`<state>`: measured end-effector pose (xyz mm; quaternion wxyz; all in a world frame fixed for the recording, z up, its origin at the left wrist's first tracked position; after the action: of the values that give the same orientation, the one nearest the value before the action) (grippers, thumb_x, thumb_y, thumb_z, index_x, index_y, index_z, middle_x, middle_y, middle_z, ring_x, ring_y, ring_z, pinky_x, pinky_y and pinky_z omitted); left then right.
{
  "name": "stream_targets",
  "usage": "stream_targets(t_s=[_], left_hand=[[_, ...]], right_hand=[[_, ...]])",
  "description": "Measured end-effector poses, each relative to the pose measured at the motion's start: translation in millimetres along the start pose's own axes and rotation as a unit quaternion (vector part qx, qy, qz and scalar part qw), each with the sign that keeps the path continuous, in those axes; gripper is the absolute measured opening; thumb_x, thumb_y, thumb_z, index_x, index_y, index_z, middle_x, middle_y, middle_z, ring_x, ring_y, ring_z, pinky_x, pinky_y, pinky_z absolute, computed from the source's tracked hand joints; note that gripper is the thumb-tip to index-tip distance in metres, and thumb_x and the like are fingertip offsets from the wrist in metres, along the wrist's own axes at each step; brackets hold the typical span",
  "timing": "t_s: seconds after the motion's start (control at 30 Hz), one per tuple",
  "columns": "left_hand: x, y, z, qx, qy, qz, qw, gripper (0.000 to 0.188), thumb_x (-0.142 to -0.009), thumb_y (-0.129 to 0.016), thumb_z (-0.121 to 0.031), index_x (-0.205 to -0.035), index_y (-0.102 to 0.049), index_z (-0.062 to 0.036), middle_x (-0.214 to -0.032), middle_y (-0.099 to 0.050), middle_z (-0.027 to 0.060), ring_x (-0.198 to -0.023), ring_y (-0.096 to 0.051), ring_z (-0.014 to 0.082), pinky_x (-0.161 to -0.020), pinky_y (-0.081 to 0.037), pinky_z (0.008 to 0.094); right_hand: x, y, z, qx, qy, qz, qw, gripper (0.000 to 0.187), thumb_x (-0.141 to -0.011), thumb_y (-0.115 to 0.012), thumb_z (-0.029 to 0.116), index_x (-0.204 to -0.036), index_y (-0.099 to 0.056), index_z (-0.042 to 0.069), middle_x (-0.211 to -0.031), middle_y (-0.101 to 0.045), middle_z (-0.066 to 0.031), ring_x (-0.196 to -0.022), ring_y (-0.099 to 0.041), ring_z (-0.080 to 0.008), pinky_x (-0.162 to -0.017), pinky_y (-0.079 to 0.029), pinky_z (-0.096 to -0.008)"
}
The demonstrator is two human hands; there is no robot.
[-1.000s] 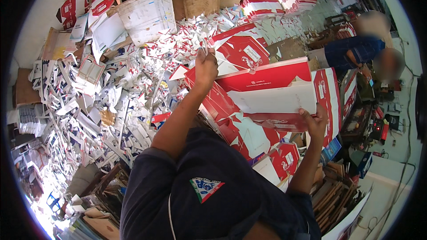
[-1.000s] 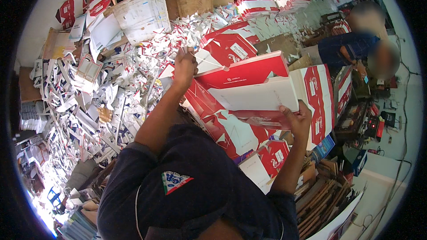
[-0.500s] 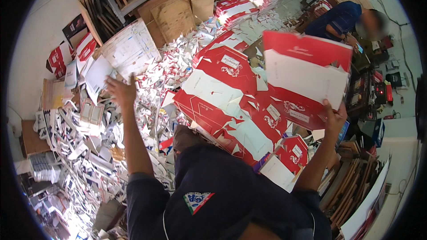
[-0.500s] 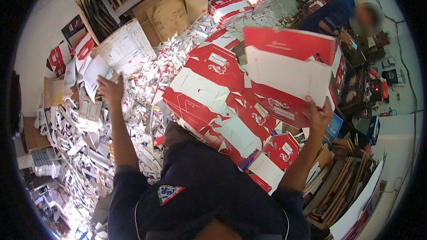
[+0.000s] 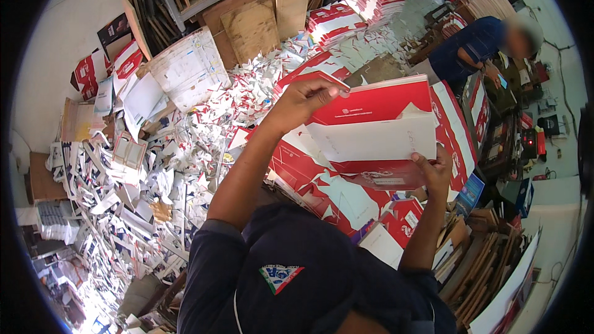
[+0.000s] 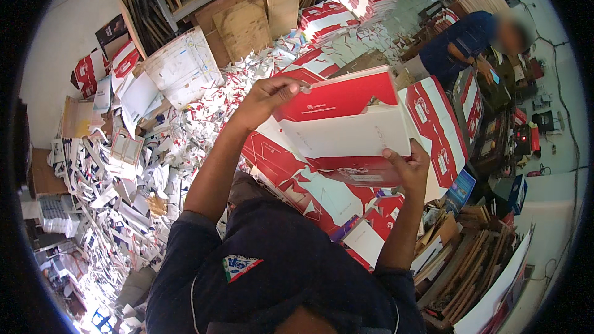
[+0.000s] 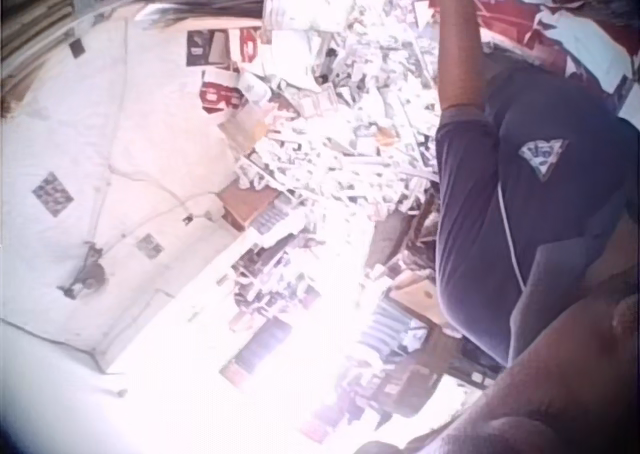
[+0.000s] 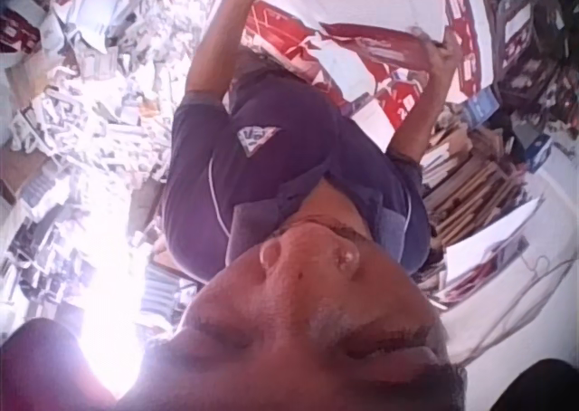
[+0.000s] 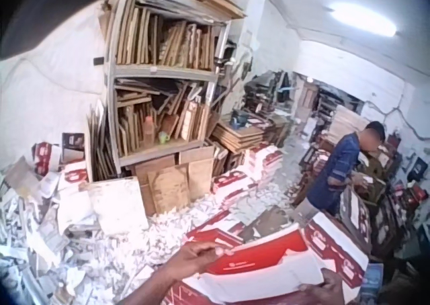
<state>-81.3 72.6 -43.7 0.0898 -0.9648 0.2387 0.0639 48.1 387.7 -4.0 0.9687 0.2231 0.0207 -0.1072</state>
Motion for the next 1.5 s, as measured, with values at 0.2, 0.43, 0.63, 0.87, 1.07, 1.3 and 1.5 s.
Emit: stream_targets(t_s=[0.2, 0.43, 0.63, 0.87, 1.07, 1.3, 1.5], left_hand=[[2, 43, 40, 0.118, 0.034, -0.158, 0.98, 0.035, -0.097, -0.069, -0.034, -0.114, -0.071, -0.0035, -0.106, -0.073, 0.0093, -0.1, -0.066, 0.0152, -0.099, -0.047, 0.0326], [62, 103, -60, -0.282, -0.133, -0.453, 0.835, 0.112, -0.077, -0.088, -0.039, -0.153, -0.02, 0.0075, -0.157, -0.024, 0.0257, -0.143, -0.033, 0.0381, -0.117, -0.029, 0.0502], [34, -80, -49, -0.564, -0.197, -0.029, 0.801, 0.109, -0.065, -0.091, -0.04, -0.154, -0.036, -0.0098, -0.16, -0.032, 0.0176, -0.151, -0.025, 0.0382, -0.121, -0.013, 0.0642], [2, -70, 42, -0.608, -0.162, 0.048, 0.776, 0.035, -0.076, -0.08, -0.02, -0.105, -0.065, -0.0083, -0.093, -0.063, 0.0079, -0.093, -0.061, 0.0283, -0.087, -0.043, 0.0464], [-3, -77, 38, -0.629, -0.133, 0.034, 0.765, 0.036, -0.083, -0.077, -0.032, -0.106, -0.065, -0.0081, -0.097, -0.065, 0.0088, -0.094, -0.062, 0.0287, -0.081, -0.042, 0.0445], [-4, -74, 40, -0.639, -0.112, 0.024, 0.761, 0.039, -0.083, -0.077, -0.037, -0.108, -0.066, -0.0084, -0.095, -0.065, 0.0093, -0.093, -0.064, 0.0295, -0.078, -0.043, 0.0456], [-4, -74, 39, -0.638, -0.117, 0.018, 0.76, 0.04, -0.082, -0.077, -0.037, -0.108, -0.066, -0.0085, -0.096, -0.066, 0.0094, -0.092, -0.064, 0.0296, -0.078, -0.044, 0.0464]], right_hand=[[-1, -19, -5, -0.004, -0.014, 0.033, 0.999, 0.033, -0.08, -0.085, 0.015, -0.103, -0.07, -0.003, -0.087, -0.07, -0.0034, -0.08, -0.063, -0.011, -0.071, -0.05, -0.0268], [-14, -51, 30, 0.121, 0.113, 0.055, 0.985, 0.027, -0.08, -0.084, 0.028, -0.09, -0.073, 0.005, -0.075, -0.066, -0.0065, -0.066, -0.062, -0.0183, -0.062, -0.047, -0.0337], [-34, -122, 31, 0.333, 0.252, 0.092, 0.904, 0.025, -0.076, -0.081, 0.026, -0.089, -0.068, 0.009, -0.074, -0.064, -0.009, -0.072, -0.065, -0.0293, -0.07, -0.049, -0.044], [-55, -141, 4, 0.376, 0.189, 0.156, 0.894, 0.027, -0.074, -0.08, 0.025, -0.093, -0.069, 0.01, -0.087, -0.07, -0.01, -0.086, -0.068, -0.0303, -0.076, -0.051, -0.0436], [-59, -118, -3, 0.315, 0.149, 0.19, 0.918, 0.026, -0.073, -0.079, 0.022, -0.093, -0.07, 0.006, -0.092, -0.071, -0.0136, -0.088, -0.067, -0.0346, -0.077, -0.053, -0.043], [-57, -132, -6, 0.276, 0.23, 0.265, 0.895, 0.028, -0.075, -0.073, 0.026, -0.099, -0.072, 0.013, -0.097, -0.072, -0.0092, -0.092, -0.069, -0.0321, -0.083, -0.052, -0.044], [-57, -141, -1, 0.349, 0.215, 0.243, 0.879, 0.019, -0.074, -0.071, 0.023, -0.089, -0.069, 0.011, -0.086, -0.068, -0.0085, -0.087, -0.068, -0.0306, -0.078, -0.051, -0.0442]])
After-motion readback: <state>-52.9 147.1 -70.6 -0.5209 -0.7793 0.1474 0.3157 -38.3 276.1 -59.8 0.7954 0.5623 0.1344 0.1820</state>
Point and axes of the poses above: each hand's wrist, its own x-axis away from the middle knuckle, its own y-axis out of the back of the hand, z = x × y, the point moved 9 cm from there along -x, towards the middle knuckle
